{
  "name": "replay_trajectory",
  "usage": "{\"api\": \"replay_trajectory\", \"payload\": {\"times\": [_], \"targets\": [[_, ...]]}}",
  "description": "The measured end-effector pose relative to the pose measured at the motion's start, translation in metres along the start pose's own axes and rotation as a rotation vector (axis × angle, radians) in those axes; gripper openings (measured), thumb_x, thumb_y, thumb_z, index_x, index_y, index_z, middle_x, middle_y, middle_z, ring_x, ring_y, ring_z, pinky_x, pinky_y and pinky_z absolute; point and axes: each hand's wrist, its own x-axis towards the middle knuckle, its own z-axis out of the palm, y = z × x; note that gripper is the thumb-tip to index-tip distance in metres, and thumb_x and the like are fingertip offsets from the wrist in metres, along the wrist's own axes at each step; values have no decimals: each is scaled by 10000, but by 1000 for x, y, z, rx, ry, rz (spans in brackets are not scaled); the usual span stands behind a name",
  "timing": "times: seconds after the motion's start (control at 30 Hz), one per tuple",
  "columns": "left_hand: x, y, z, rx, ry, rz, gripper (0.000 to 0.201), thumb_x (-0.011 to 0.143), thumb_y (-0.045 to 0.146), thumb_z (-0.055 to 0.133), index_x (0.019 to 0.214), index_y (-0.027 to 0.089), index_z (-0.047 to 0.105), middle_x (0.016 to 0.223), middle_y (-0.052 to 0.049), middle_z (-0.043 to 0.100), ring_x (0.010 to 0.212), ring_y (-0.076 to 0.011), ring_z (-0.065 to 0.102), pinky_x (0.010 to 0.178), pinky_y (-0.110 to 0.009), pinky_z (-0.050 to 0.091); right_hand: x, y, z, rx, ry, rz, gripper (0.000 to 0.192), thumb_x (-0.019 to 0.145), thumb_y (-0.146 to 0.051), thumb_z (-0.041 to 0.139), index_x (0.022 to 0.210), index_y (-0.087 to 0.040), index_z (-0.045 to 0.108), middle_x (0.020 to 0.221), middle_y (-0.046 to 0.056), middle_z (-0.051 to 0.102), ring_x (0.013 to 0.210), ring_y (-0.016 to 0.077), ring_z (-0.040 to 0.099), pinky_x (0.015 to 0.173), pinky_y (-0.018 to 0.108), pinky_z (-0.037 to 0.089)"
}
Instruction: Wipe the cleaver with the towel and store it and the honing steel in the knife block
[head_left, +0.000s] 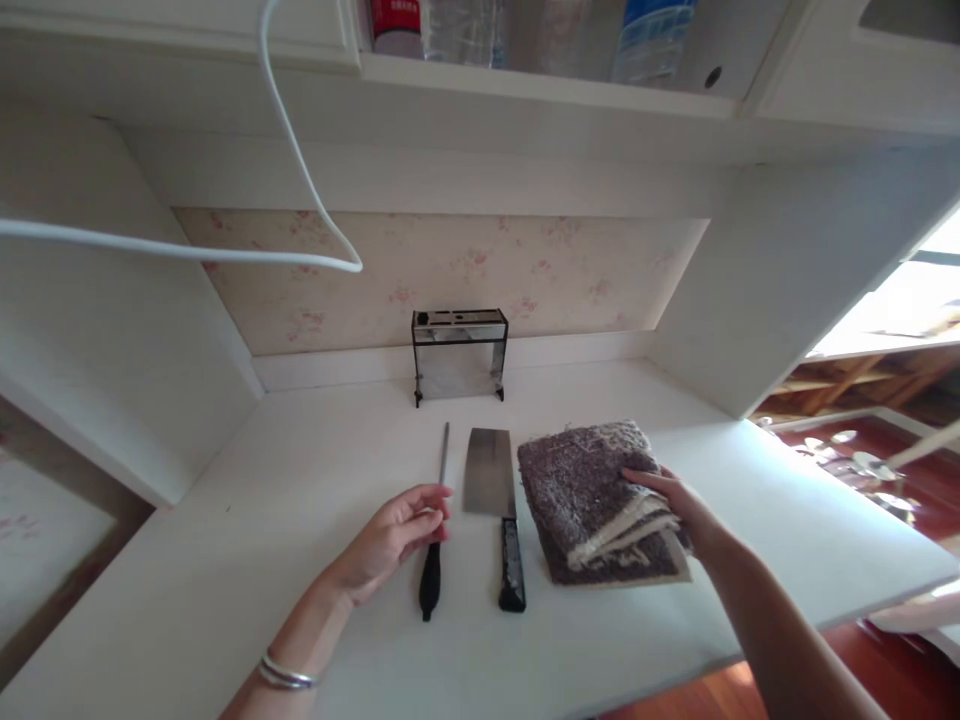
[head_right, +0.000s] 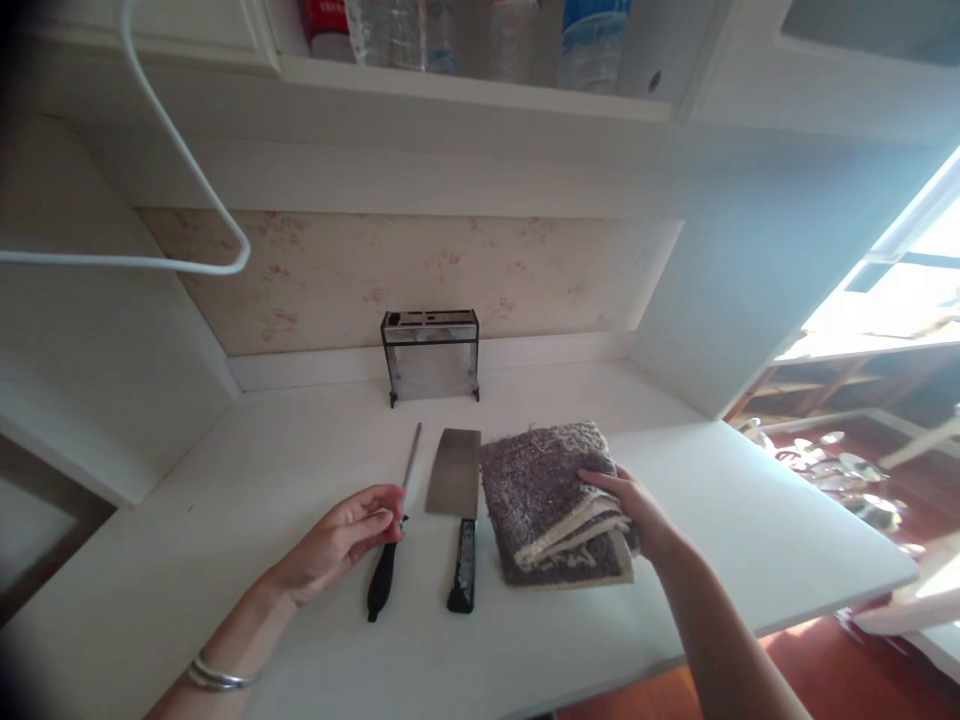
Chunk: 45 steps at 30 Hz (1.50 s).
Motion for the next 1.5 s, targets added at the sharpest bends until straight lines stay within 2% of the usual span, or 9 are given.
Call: {"api": "replay_trajectory", "payload": {"times": [0.1,0.2,0.3,0.37,0.6,0.73,0.93,1.2,1.5], "targets": [[8,-4,-5,41,118,0,210,808,270,598,993,171,598,713,27,494,636,-77,485,692,-218,410,21,12,-36,-312,-5,67,442,660,-424,717,1008,-168,622,834,83,709,735,251,680,651,326,547],[17,-13,-7,57,264,14,186,810,281,548,953,164,566,630,47,429,555,-70,412,581,-198,359,37,14,-58,-680,144,-90,637,660,-544,669,1174,-182,565,1015,119,671,829,258,659,648,315,533],[25,-22,-8,89,404,33,210,809,305,506,974,180,540,591,60,388,503,-68,367,511,-193,304,39,2,-55,-959,446,-370,704,702,-610,573,1267,-197,497,1144,141,598,868,266,629,679,362,512],[28,-26,-9,86,434,44,213,788,295,505,970,187,533,612,61,386,478,-60,348,470,-192,264,26,-10,-35,-1019,465,-493,576,785,-579,485,1228,-213,529,1057,110,630,791,233,624,688,359,499],[25,-28,-11,-24,416,126,301,714,214,530,1014,214,526,684,61,408,463,-42,366,442,-190,263,-48,-26,91,-1338,-652,-662,406,825,-244,451,1202,-327,577,959,31,681,809,188,644,693,262,445],[19,-27,-13,-95,416,136,317,706,230,546,1022,220,529,705,61,425,467,-40,384,447,-189,276,-49,-8,125,-1590,-779,-641,478,757,-182,460,1201,-334,557,783,35,689,687,221,664,539,248,361],[20,-28,-15,-91,436,119,313,693,227,516,1005,203,536,679,60,420,438,-43,366,423,-193,255,-40,-5,128,-1722,-816,-711,423,729,-119,452,1104,-282,562,716,41,671,610,228,643,501,248,291],[19,-28,-12,-1,433,115,303,708,239,485,1001,198,553,601,68,394,442,-63,391,441,-194,295,-24,-78,119,-1314,-312,-653,280,793,-510,563,917,-279,662,664,-17,653,598,155,599,556,235,399],[22,-33,-14,24,420,114,301,718,245,470,993,189,579,593,61,422,429,-68,391,441,-204,304,-2,-152,105,-565,-27,-442,425,637,-397,772,970,-144,696,696,72,691,601,169,655,583,265,566]]}}
